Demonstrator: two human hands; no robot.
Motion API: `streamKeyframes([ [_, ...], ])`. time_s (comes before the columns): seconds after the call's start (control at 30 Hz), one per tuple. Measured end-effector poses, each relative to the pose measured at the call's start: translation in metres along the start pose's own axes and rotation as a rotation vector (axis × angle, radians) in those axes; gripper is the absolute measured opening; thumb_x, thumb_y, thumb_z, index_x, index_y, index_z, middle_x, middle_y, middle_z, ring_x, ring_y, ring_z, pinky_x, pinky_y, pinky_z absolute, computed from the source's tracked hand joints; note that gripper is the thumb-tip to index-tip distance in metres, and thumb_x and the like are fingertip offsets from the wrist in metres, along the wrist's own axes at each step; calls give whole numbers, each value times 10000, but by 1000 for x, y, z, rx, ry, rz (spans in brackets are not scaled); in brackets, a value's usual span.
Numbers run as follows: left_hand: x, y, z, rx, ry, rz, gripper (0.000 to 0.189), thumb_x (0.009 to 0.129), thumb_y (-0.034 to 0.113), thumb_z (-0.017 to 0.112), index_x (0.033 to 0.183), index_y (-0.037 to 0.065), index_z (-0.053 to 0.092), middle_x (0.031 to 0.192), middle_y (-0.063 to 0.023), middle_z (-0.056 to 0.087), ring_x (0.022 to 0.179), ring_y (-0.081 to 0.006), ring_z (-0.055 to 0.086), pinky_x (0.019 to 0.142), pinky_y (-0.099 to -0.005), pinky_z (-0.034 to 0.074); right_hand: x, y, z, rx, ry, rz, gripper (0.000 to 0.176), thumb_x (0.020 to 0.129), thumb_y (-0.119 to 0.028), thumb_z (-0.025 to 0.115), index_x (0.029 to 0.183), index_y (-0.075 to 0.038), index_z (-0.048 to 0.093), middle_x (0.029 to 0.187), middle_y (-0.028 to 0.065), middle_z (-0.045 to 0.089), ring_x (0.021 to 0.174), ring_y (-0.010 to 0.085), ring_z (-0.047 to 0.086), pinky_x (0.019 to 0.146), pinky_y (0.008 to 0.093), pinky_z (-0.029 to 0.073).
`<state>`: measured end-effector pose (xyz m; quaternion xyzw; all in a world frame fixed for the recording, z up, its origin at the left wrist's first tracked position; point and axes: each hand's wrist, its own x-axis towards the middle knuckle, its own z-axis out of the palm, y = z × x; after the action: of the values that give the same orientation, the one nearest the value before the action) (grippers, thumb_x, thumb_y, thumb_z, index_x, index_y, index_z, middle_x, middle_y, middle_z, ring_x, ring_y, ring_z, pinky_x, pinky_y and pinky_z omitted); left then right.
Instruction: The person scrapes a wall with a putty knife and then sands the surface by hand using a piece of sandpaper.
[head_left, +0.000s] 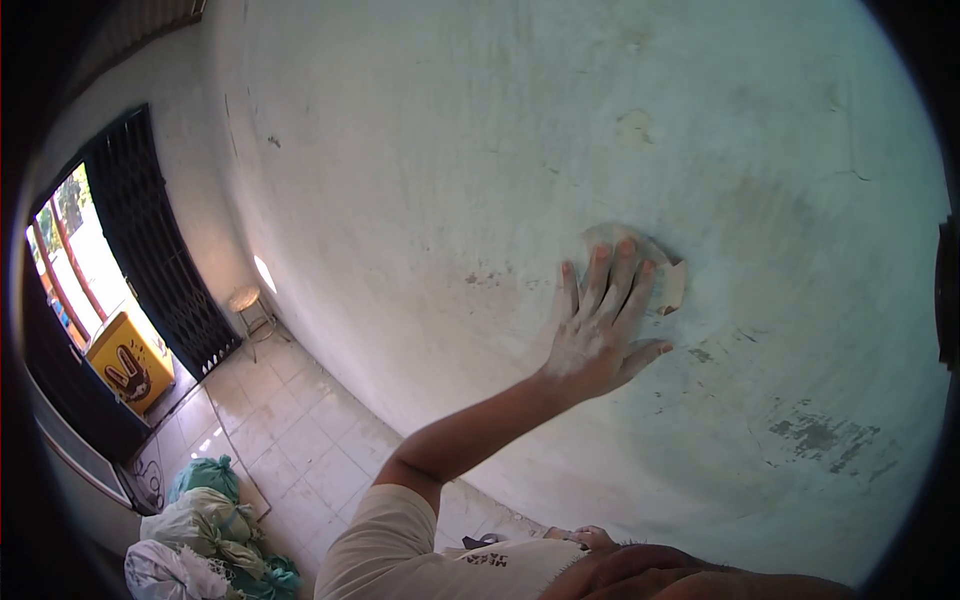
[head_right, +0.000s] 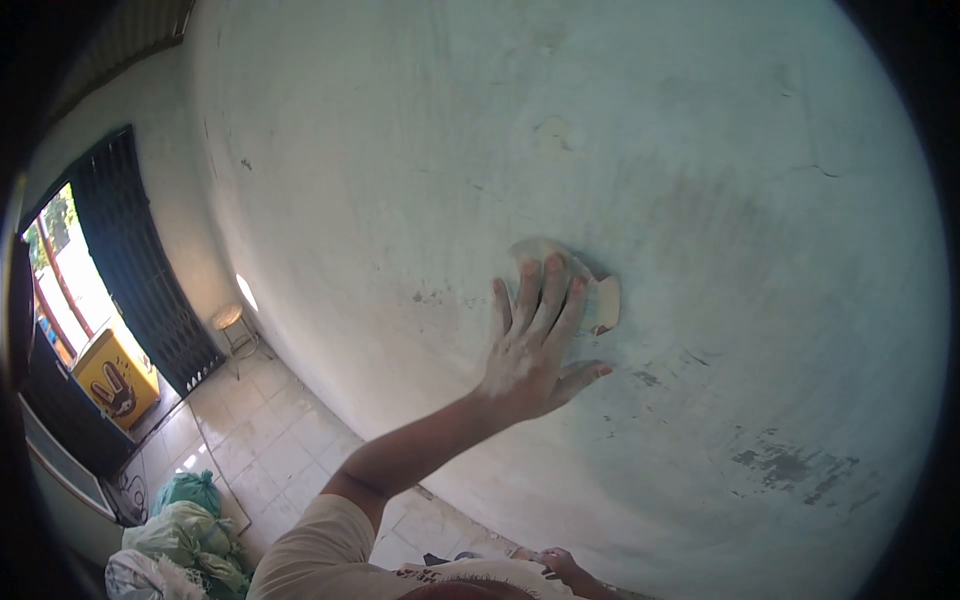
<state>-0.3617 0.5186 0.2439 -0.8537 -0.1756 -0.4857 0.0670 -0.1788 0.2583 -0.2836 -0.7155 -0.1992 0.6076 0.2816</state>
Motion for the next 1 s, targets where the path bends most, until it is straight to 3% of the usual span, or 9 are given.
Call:
streamKeyframes([
  [0.27,94,-15,-67,255,166,-81,850,887,478,593,1518,73,191,1581,-194,112,1463,-382,70,1083,-686,-46,-61,5,20,287,321,-320,270,744,-174,755,977,-69,668,752,32,616,625,136,598,516,290,532],
  [0.37,126,-29,-82,334,281,-218,922,882,579,545,1511,29,153,1578,-204,92,1460,-374,82,1114,-659,30,-2,92,17,175,558,-900,134,739,-98,724,811,-19,644,676,26,558,601,148,534,569,299,457],
  [0.43,136,-34,-88,366,309,-324,950,883,593,540,1503,-3,137,1563,-243,107,1449,-413,89,1137,-617,50,-38,108,23,151,733,-648,190,822,-133,668,975,-26,628,917,144,610,873,284,563,815,411,449],
  [0.47,139,-30,-90,336,320,-341,978,873,606,545,1501,-13,121,1558,-261,92,1442,-435,79,1144,-602,60,-61,105,26,290,702,-626,155,856,-138,654,946,-37,578,775,111,560,689,243,515,654,386,405],
  [0.53,145,-16,-87,256,325,-375,1034,854,631,555,1496,-33,90,1546,-298,62,1428,-479,60,1156,-571,79,-115,66,37,570,649,-556,178,922,-148,628,888,-57,479,491,46,460,323,160,419,334,335,317],
  [0.63,143,-2,-65,144,378,-223,1124,806,661,593,1494,-44,53,1539,-321,7,1407,-530,28,1143,-595,108,-118,61,33,98,905,-748,326,898,-237,680,921,63,556,721,99,442,644,209,381,574,376,379],
  [0.77,101,21,-17,183,270,133,1220,732,678,649,1479,-85,60,1527,-348,-33,1396,-553,-24,1103,-668,113,-141,-11,28,113,930,-876,170,787,-41,672,705,-77,528,679,-3,496,579,118,443,552,283,410],
  [0.87,56,22,0,-49,57,258,1100,717,613,706,1482,-10,221,1535,-323,81,1400,-555,61,1074,-682,168,-173,-91,30,188,875,-823,128,758,-37,668,720,1,552,663,36,526,616,160,502,598,314,425],
  [1.0,42,-43,-25,87,-5,385,1032,745,576,701,1487,24,243,1556,-264,116,1423,-501,79,1083,-675,160,-227,-219,44,202,810,-1232,184,834,-31,607,701,-52,482,731,18,480,611,81,431,525,244,343],
])
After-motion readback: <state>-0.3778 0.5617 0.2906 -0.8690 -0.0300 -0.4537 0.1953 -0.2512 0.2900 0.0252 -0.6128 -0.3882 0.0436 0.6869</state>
